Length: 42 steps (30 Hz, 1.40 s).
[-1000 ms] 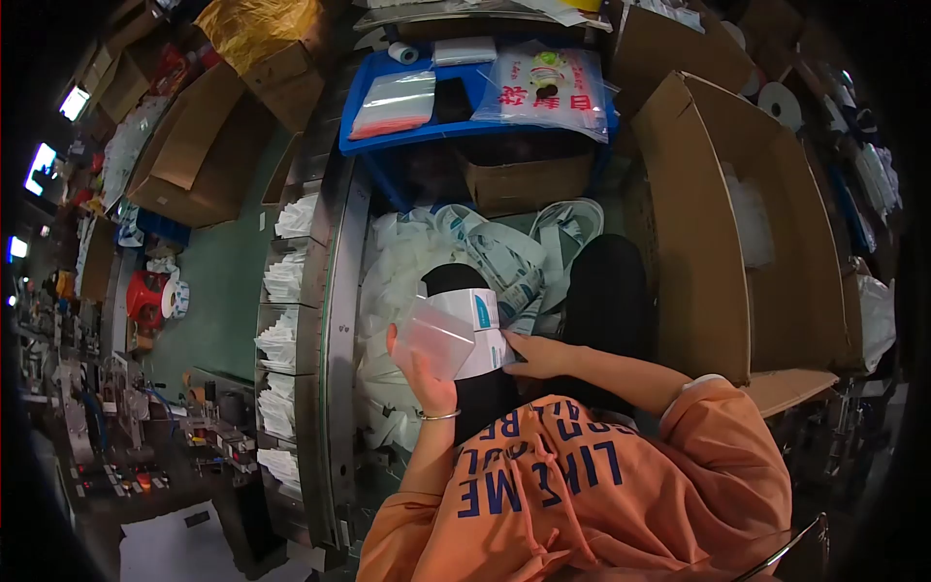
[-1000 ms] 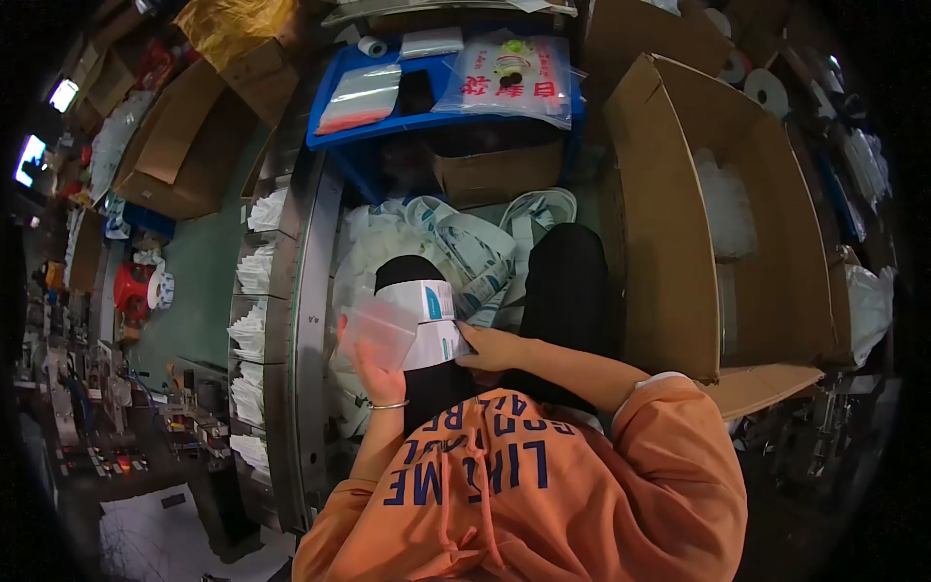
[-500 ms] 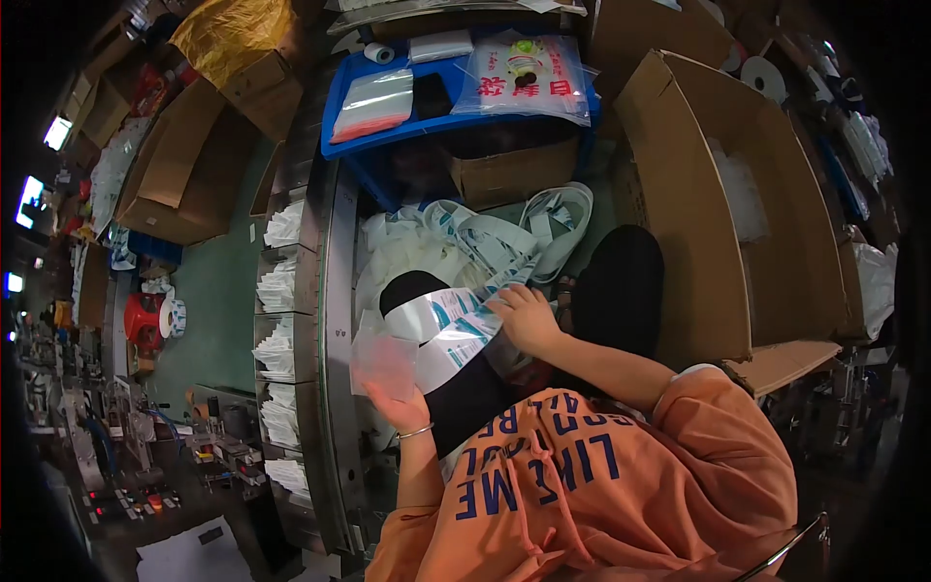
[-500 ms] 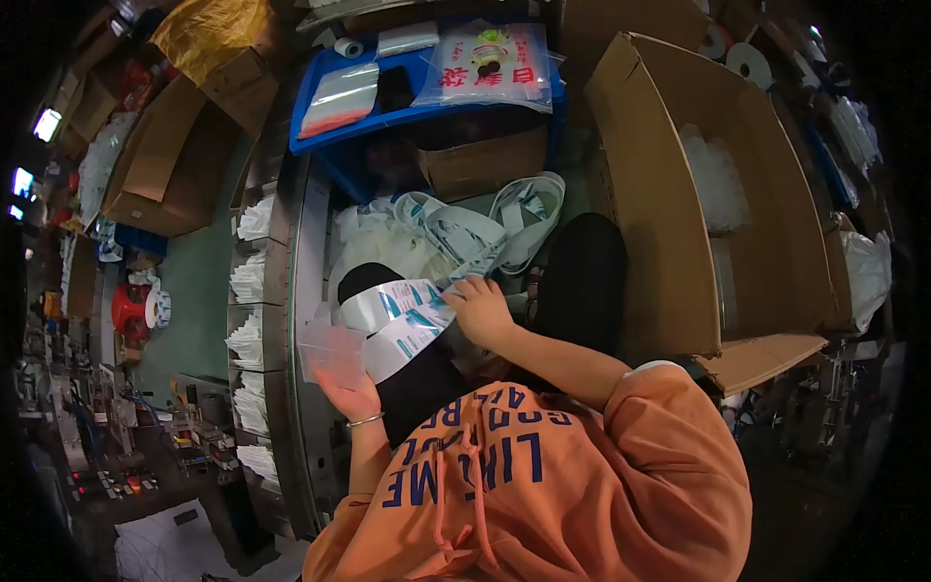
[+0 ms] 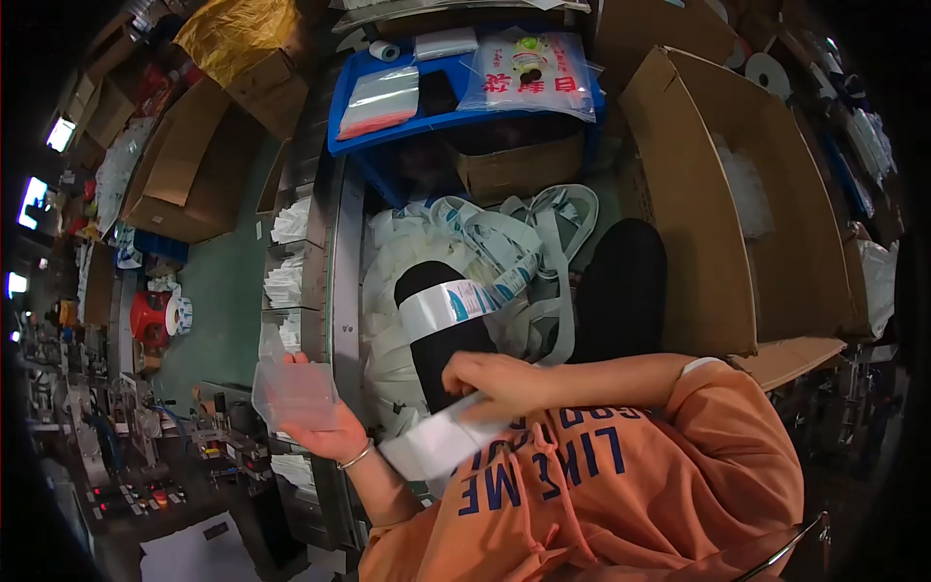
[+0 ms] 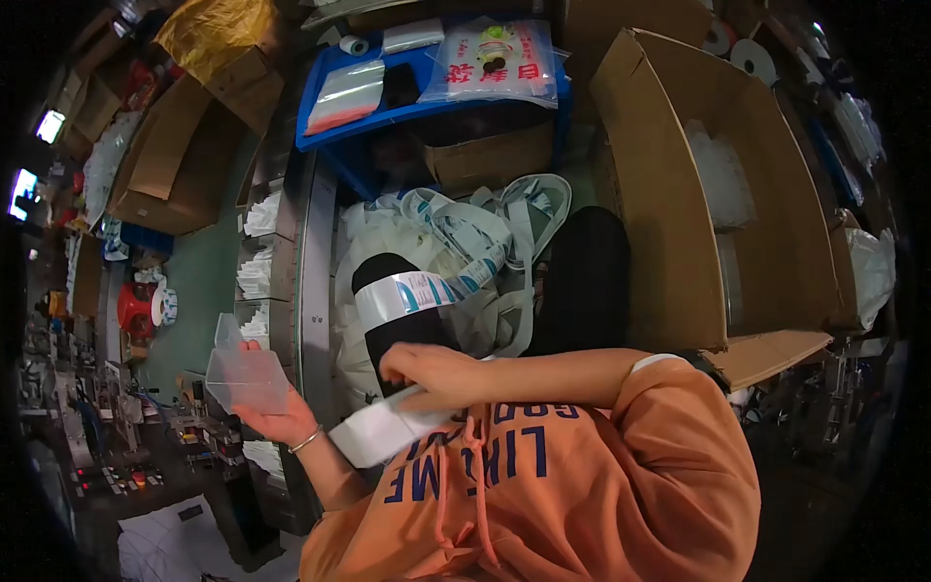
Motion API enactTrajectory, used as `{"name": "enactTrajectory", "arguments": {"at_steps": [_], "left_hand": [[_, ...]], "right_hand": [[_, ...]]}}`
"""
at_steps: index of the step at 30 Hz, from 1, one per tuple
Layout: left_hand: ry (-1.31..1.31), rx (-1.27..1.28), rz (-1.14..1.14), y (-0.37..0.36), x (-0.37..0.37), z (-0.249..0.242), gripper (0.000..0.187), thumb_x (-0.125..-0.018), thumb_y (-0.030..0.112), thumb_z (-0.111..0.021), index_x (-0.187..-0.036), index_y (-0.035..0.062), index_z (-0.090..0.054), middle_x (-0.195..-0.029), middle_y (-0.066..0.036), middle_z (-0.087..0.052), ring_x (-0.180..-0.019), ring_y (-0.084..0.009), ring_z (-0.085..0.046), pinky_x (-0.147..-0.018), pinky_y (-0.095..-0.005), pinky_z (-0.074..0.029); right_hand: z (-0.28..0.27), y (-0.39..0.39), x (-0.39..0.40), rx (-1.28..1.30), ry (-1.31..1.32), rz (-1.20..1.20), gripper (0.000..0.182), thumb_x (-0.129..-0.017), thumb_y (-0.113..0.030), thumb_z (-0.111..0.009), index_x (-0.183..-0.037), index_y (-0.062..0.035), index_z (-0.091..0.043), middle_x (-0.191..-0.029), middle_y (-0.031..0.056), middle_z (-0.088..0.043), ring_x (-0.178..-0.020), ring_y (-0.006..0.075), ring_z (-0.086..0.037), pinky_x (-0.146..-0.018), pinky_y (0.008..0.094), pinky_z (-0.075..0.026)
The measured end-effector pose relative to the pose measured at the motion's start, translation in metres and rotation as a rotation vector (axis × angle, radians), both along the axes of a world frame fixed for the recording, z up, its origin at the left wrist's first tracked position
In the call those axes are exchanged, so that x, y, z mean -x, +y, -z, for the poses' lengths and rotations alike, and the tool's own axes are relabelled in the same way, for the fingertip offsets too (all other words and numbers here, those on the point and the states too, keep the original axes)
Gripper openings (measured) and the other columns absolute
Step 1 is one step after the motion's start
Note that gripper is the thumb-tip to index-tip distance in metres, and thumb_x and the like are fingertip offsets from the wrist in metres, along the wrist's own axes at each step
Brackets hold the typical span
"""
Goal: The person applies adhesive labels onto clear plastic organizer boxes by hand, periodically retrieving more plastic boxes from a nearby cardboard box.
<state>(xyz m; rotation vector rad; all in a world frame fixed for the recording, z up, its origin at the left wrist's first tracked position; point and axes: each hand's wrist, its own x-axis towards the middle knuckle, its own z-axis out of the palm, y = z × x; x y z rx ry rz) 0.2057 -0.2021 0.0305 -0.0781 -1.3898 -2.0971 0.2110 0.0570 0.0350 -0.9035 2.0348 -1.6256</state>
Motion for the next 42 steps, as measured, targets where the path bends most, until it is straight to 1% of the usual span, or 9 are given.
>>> {"name": "enactTrajectory", "arguments": {"at_steps": [1, 8, 12, 21, 25, 30, 35, 37, 42], "left_hand": [[0.012, -0.002, -0.018, -0.002, -0.002, -0.005, 0.078, -0.09, 0.059, -0.036, -0.14, 0.0006, -0.025, -0.136, -0.02, -0.041, -0.124, -0.0354, -0.041, -0.104, -0.0441, -0.032], [0.043, -0.025, 0.1, -0.009, -0.021, -0.005, 0.078, -0.089, 0.057, -0.042, -0.141, 0.0023, -0.021, -0.14, -0.025, -0.033, -0.127, -0.0369, -0.037, -0.108, -0.0459, -0.028], [0.04, -0.056, 0.141, 0.009, -0.018, -0.003, 0.079, -0.088, 0.058, -0.043, -0.141, 0.0033, -0.022, -0.138, -0.025, -0.035, -0.124, -0.0362, -0.041, -0.105, -0.0455, -0.032], [0.021, -0.079, 0.175, 0.027, -0.015, -0.012, 0.083, -0.087, 0.062, -0.042, -0.141, 0.0017, -0.022, -0.137, -0.025, -0.037, -0.121, -0.0358, -0.044, -0.104, -0.0448, -0.033], [0.05, -0.052, 0.132, 0.015, -0.019, -0.025, 0.084, -0.086, 0.062, -0.042, -0.141, 0.0014, -0.021, -0.137, -0.026, -0.036, -0.12, -0.0357, -0.046, -0.104, -0.0448, -0.033], [0.165, -0.141, 0.217, 0.008, -0.024, -0.036, 0.086, -0.086, 0.062, -0.044, -0.142, 0.0013, -0.021, -0.136, -0.028, -0.035, -0.118, -0.0363, -0.048, -0.103, -0.0449, -0.035], [0.082, -0.178, 0.281, 0.033, -0.019, -0.024, 0.082, -0.085, 0.058, -0.047, -0.143, 0.0077, -0.018, -0.132, -0.028, -0.039, -0.115, -0.0361, -0.05, -0.101, -0.0481, -0.038], [-0.01, -0.246, 0.358, 0.047, -0.015, -0.002, 0.08, -0.084, 0.054, -0.053, -0.142, 0.01, -0.019, -0.132, -0.021, -0.041, -0.12, -0.0341, -0.045, -0.103, -0.0508, -0.033], [-0.18, -0.186, 0.299, 0.083, -0.015, 0.053, 0.071, -0.088, 0.054, -0.046, -0.14, 0.0094, -0.027, -0.135, -0.018, -0.04, -0.123, -0.0342, -0.042, -0.104, -0.0481, -0.031]], "right_hand": [[0.037, -0.008, -0.002, -0.149, 0.322, 0.184, 0.029, -0.078, -0.022, -0.067, -0.094, -0.0024, -0.053, -0.101, 0.0121, -0.05, -0.095, 0.0306, -0.051, -0.081, 0.0389, -0.043], [0.07, 0.017, -0.034, -0.29, 0.21, -0.127, 0.041, -0.077, -0.031, -0.069, -0.107, -0.0063, -0.056, -0.102, 0.012, -0.05, -0.097, 0.0311, -0.05, -0.085, 0.0372, -0.043], [0.067, 0.004, -0.024, -0.587, 0.653, -0.037, 0.057, -0.068, -0.038, -0.073, -0.113, -0.0068, -0.056, -0.105, 0.0097, -0.05, -0.098, 0.0263, -0.049, -0.082, 0.037, -0.042], [0.055, -0.013, -0.018, -0.507, 0.743, -0.136, 0.054, -0.07, -0.02, -0.066, -0.119, -0.0013, -0.053, -0.1, 0.0099, -0.051, -0.091, 0.0241, -0.053, -0.08, 0.0333, -0.043], [0.044, -0.016, 0.003, -0.37, 0.626, -0.227, 0.047, -0.076, -0.013, -0.06, -0.122, -0.0013, -0.053, -0.094, 0.012, -0.057, -0.08, 0.027, -0.057, -0.072, 0.0356, -0.047], [0.02, -0.004, 0.05, -0.005, -0.185, -0.237, 0.036, -0.083, -0.003, -0.046, -0.117, -0.0011, -0.057, -0.102, 0.0174, -0.063, -0.092, 0.0322, -0.061, -0.08, 0.0357, -0.048], [0.069, 0.047, 0.055, -0.427, -0.151, -0.134, 0.033, -0.083, -0.007, -0.048, -0.113, -0.0055, -0.06, -0.102, 0.0167, -0.063, -0.093, 0.0325, -0.06, -0.083, 0.0379, -0.047], [0.076, 0.061, 0.051, -0.948, -0.15, -0.15, 0.033, -0.082, -0.01, -0.052, -0.114, -0.0034, -0.059, -0.11, 0.0183, -0.06, -0.1, 0.0324, -0.059, -0.087, 0.0403, -0.046], [0.112, 0.058, 0.059, -0.706, 0.181, 0.218, 0.042, -0.079, -0.006, -0.055, -0.12, -0.0041, -0.054, -0.116, 0.0174, -0.058, -0.105, 0.0332, -0.056, -0.089, 0.0417, -0.044]]}}
